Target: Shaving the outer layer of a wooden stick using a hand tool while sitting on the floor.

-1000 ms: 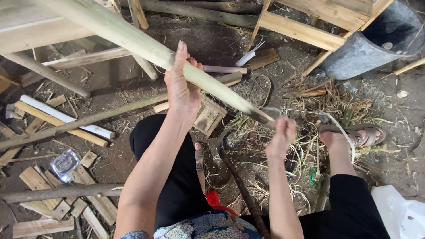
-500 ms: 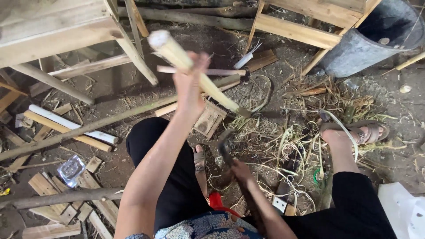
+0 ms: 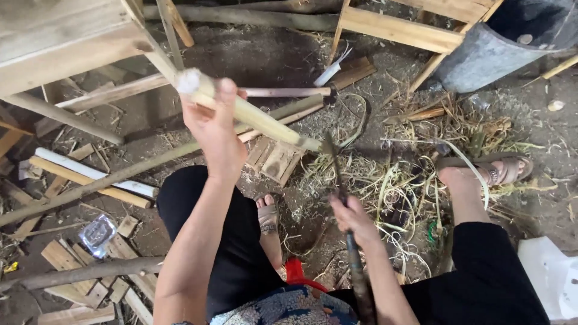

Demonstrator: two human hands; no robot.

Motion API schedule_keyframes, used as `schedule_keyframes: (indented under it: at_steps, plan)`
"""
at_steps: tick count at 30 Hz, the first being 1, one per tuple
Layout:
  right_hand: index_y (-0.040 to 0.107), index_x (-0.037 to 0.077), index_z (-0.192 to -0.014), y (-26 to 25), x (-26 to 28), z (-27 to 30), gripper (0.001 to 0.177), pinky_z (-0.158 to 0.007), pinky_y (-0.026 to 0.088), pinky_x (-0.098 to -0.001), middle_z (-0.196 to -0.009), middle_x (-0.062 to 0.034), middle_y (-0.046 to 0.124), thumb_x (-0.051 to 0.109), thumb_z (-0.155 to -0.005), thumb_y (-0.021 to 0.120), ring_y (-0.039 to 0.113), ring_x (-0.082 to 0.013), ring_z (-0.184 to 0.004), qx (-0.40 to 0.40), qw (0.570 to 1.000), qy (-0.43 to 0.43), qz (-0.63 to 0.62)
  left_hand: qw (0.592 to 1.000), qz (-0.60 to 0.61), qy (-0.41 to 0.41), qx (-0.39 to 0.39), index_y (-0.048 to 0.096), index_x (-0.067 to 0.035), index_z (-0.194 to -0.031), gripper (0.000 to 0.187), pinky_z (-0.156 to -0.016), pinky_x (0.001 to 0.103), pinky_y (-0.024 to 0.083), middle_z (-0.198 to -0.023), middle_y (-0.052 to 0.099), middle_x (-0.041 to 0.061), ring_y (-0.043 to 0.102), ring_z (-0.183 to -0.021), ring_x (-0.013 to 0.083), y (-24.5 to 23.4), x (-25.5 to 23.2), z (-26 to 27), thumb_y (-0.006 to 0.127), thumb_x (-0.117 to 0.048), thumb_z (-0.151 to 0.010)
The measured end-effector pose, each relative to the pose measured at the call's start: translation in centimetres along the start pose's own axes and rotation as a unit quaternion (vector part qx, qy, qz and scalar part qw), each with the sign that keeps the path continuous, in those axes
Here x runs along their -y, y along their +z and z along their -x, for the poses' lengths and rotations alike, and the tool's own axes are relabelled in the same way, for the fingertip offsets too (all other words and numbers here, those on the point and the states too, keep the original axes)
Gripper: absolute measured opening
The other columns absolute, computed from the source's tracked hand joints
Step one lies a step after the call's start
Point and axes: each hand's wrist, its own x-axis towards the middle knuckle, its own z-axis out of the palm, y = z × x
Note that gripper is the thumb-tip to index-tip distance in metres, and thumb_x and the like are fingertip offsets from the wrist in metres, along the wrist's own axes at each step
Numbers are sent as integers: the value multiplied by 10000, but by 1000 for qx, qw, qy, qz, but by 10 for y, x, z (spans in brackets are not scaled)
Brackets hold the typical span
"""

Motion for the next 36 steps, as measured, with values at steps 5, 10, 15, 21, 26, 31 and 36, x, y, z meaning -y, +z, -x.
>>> schedule_keyframes:
  at_steps: [5,10,15,21,26,31,36]
  plan:
    - [588,42,-866,69,39,3,191,-315,431,-225,-477,-19,474,216,-915,525,507,-116,-328,70,981,-57,172,933,-144,327,23,470,-97,-980,331,-702,280,502,-747,551,40,549,-629,132,16,7,15,727,-235,-823]
    - [593,36,-811,108,79,17,257,-319,415,-226,-475,-70,523,198,-956,457,504,-159,-322,133,895,-261,336,926,-111,360,39,446,-109,-912,321,-810,354,457,-835,527,61,525,-806,177,26,-3,2,639,-355,-841]
    - [383,57,-686,74,29,-41,267,-417,376,-192,-477,-112,375,28,-949,413,447,-143,-354,145,785,-412,439,936,-73,339,59,403,-112,-875,330,-900,367,479,-906,491,59,527,-925,172,14,-5,-10,598,-378,-883]
    - [599,59,-720,110,69,12,375,-428,462,-278,-493,-85,560,248,-978,403,536,-203,-409,112,906,-254,320,938,-93,329,59,408,-107,-866,358,-933,410,470,-912,494,72,531,-966,204,13,-1,-7,625,-392,-870]
    - [602,-76,-804,62,9,-59,336,-502,445,-455,-591,-289,554,242,-909,579,606,-436,-605,-9,892,-276,357,940,-95,325,28,403,-116,-918,311,-948,421,453,-950,477,53,488,-953,158,3,-4,-8,583,-369,-903]
    - [630,-8,-896,78,13,-42,444,-732,494,-496,-782,-254,639,412,-835,498,640,-409,-823,19,906,-130,403,933,-98,345,32,451,-115,-950,272,-916,420,450,-924,502,55,515,-938,169,11,4,-8,600,-336,-897]
    - [654,27,-727,78,2,-50,227,-549,486,-361,-572,-140,614,114,-837,476,626,-277,-562,80,906,-272,315,935,-75,344,40,448,-112,-914,299,-889,426,447,-890,511,52,510,-891,182,10,5,-9,618,-356,-877]
